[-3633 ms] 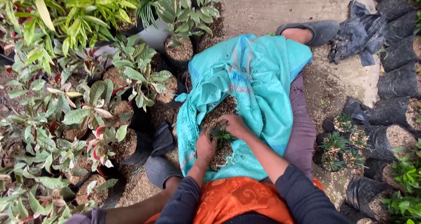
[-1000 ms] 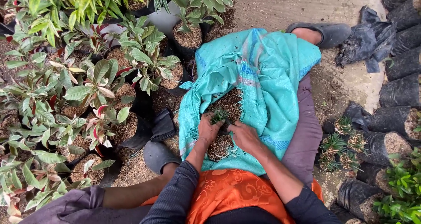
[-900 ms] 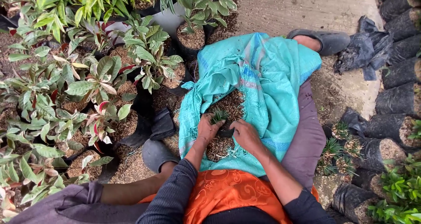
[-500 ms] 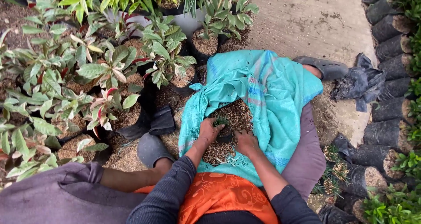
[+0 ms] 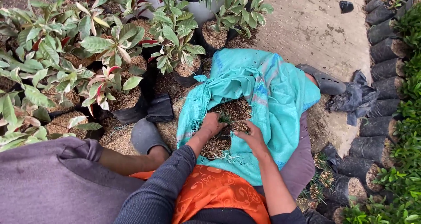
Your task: The person sits on the ground and uses both hands to scoop soil from a large turquoise sack, wrapping it around the roots of small green plants. The person then places the potted plants onto the ground among other potted plants.
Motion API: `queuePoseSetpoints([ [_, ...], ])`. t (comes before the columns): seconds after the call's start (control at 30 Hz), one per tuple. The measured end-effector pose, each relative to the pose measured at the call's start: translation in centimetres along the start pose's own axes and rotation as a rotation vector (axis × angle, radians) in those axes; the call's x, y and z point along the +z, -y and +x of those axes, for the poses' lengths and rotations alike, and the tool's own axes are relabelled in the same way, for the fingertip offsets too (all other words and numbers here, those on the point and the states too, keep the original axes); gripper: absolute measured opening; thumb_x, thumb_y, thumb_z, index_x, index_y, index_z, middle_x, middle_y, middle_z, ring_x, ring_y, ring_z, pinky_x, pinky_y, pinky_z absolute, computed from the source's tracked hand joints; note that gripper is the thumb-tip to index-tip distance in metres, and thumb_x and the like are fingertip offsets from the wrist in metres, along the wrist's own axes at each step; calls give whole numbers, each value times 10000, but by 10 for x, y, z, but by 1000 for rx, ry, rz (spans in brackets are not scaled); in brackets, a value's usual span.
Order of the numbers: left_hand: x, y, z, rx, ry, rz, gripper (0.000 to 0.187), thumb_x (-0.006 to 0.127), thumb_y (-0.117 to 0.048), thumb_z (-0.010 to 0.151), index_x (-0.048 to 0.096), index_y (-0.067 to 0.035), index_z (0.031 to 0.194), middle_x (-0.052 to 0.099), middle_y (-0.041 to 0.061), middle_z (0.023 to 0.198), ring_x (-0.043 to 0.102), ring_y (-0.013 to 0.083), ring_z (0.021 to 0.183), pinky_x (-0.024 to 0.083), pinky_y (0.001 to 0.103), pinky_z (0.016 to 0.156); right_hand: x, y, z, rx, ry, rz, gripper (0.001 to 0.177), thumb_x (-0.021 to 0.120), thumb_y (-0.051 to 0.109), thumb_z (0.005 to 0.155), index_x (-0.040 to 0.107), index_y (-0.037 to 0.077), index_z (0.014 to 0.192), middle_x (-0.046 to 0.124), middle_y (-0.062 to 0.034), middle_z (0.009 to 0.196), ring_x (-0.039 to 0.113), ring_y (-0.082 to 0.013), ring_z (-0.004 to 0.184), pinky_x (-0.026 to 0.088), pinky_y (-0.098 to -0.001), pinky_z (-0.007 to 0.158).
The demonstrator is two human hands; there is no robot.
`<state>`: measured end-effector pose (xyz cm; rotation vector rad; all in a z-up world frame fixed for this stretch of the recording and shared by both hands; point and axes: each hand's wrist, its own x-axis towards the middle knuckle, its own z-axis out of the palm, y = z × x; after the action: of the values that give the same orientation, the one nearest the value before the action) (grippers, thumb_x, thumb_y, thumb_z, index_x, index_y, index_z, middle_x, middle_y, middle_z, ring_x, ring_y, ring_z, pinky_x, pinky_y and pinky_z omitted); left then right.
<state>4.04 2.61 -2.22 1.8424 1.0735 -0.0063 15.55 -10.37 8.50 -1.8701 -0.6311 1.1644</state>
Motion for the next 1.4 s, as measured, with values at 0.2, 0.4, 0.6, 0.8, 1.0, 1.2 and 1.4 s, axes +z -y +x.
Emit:
queuePoseSetpoints([
  [0.2, 18, 23, 21, -2, -36, -21, 270, 685, -244, 725, 688, -98, 953, 682, 168, 944, 631, 384, 948, 554, 473, 805, 12, -1, 4, -92, 115, -172, 532, 511, -59, 795, 446, 48, 1312, 361, -291, 1359, 527, -406, 1090, 566, -278, 467],
  [0.4, 25, 34, 32, -32, -31, -38, 269, 674, -217, 710, 691, -136, 965, 683, 151, 931, 643, 366, 930, 564, 455, 768, 6, 12, -22, -180, 39, -620, 374, 522, 17, 826, 626, 146, 1161, 630, -152, 1084, 560, -385, 1072, 560, -481, 728],
  [0.6, -3, 7, 8, 36, -9, 9, 262, 650, -186, 735, 696, -54, 957, 673, 210, 885, 633, 409, 915, 555, 470, 783, 30, -23, 6, -452, 53, -1095, 235, 536, 104, 867, 666, 124, 1061, 601, -90, 1129, 541, -325, 1028, 561, -419, 762],
  [0.8, -6, 6, 1, 21, -17, -9, 287, 656, -198, 732, 693, -59, 981, 673, 205, 915, 629, 398, 941, 552, 461, 799, 25, -1, -1, -354, 0, -994, 225, 524, 139, 887, 673, 138, 1056, 563, -94, 1097, 568, -311, 994, 550, -421, 758],
  [1.0, -6, 0, 0, 24, -13, -34, 309, 659, -193, 731, 692, -49, 1003, 671, 211, 928, 626, 399, 953, 552, 459, 798, 28, -8, -37, -304, -45, -750, 442, 550, 41, 830, 531, 158, 1256, 626, -175, 974, 604, -418, 940, 520, -563, 760],
  [1.2, 7, 2, 6, -83, -59, -104, 257, 642, -246, 719, 719, -54, 871, 669, 203, 818, 640, 412, 866, 555, 479, 740, 37, -5, -42, -283, -63, -855, 460, 559, 50, 820, 529, 206, 1252, 669, -135, 974, 661, -329, 876, 530, -489, 799],
  [1.4, 6, -4, 6, -225, -1, -437, 492, 590, -193, 809, 525, 119, 1184, 637, 289, 713, 652, 347, 540, 580, 435, 555, 31, -38, -15, -329, -187, -754, 472, 616, 57, 772, 539, 203, 1214, 645, -99, 1025, 632, -339, 945, 497, -482, 809],
])
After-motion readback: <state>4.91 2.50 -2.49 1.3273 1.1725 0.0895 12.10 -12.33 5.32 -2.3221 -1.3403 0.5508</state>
